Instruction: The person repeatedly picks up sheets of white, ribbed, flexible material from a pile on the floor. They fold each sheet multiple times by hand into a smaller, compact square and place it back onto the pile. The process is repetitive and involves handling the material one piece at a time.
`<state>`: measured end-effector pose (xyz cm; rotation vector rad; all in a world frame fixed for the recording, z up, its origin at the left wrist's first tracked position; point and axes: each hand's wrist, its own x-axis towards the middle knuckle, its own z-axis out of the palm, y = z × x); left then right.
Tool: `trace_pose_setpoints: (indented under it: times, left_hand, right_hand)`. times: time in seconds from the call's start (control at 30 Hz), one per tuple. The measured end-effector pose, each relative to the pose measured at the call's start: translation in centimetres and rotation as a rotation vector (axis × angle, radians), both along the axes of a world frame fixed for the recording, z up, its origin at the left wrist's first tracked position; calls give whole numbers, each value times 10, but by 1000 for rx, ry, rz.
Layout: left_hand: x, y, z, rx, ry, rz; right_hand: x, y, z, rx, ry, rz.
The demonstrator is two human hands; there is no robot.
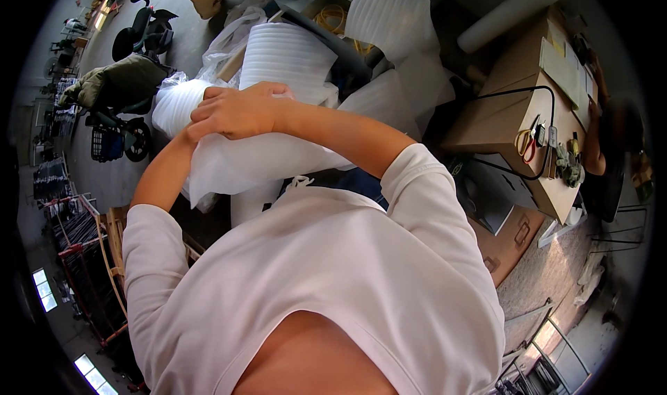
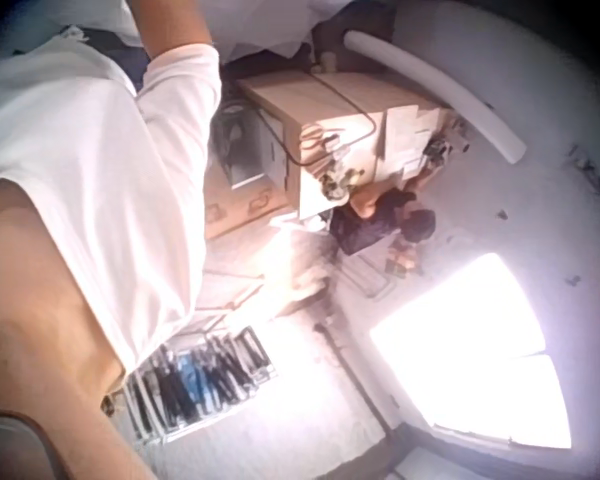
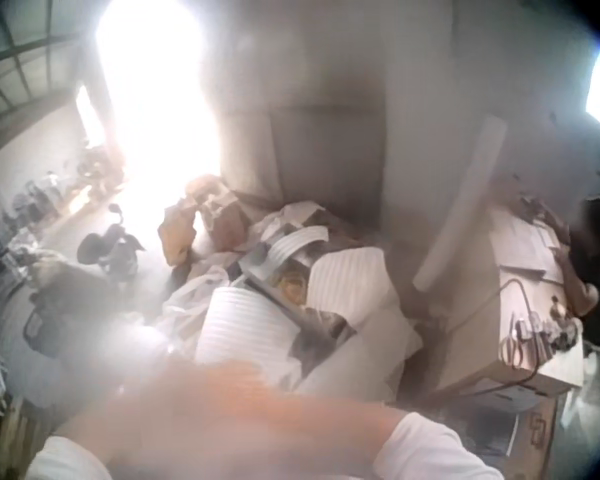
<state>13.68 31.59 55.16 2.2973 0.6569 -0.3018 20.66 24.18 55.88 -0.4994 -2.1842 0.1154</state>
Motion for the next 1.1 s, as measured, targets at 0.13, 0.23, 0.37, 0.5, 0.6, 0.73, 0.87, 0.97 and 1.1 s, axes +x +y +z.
trace_pose_setpoints:
  times: [0.13, 0.23, 0.37, 0.5, 0.6, 0.73, 0.87, 0.97, 1.1]
  left_hand:
    - [-24, -31, 15, -252, -78, 159]
    - [-38, -67, 0, -624, -132, 418]
    - [-48, -117, -29, -928, -142, 682]
    - [-57, -120, -55, -879, -178, 675]
    - [-53, -103, -28, -559, -244, 711]
    - [-68, -27, -5, -41, -156, 209]
    - [-43, 4, 22, -52, -154, -27]
    - [-36, 18, 31, -185, -147, -40]
    - [-27, 27, 34, -265, -168, -111]
  right_hand:
    - [15, -9, 2, -551, 247, 9]
    - [42, -39, -3, -899, 203, 5]
    - [99, -109, -41, -1044, -117, 59]
    - [96, -146, -75, -1057, -233, -200]
    - [90, -140, -90, -1014, 27, -247]
    - [98, -92, -42, -900, -134, -464]
    - [106, -38, -21, -617, -347, -410]
    - [97, -17, 10, -719, -494, -331]
    - [91, -10, 41, -807, -547, -400]
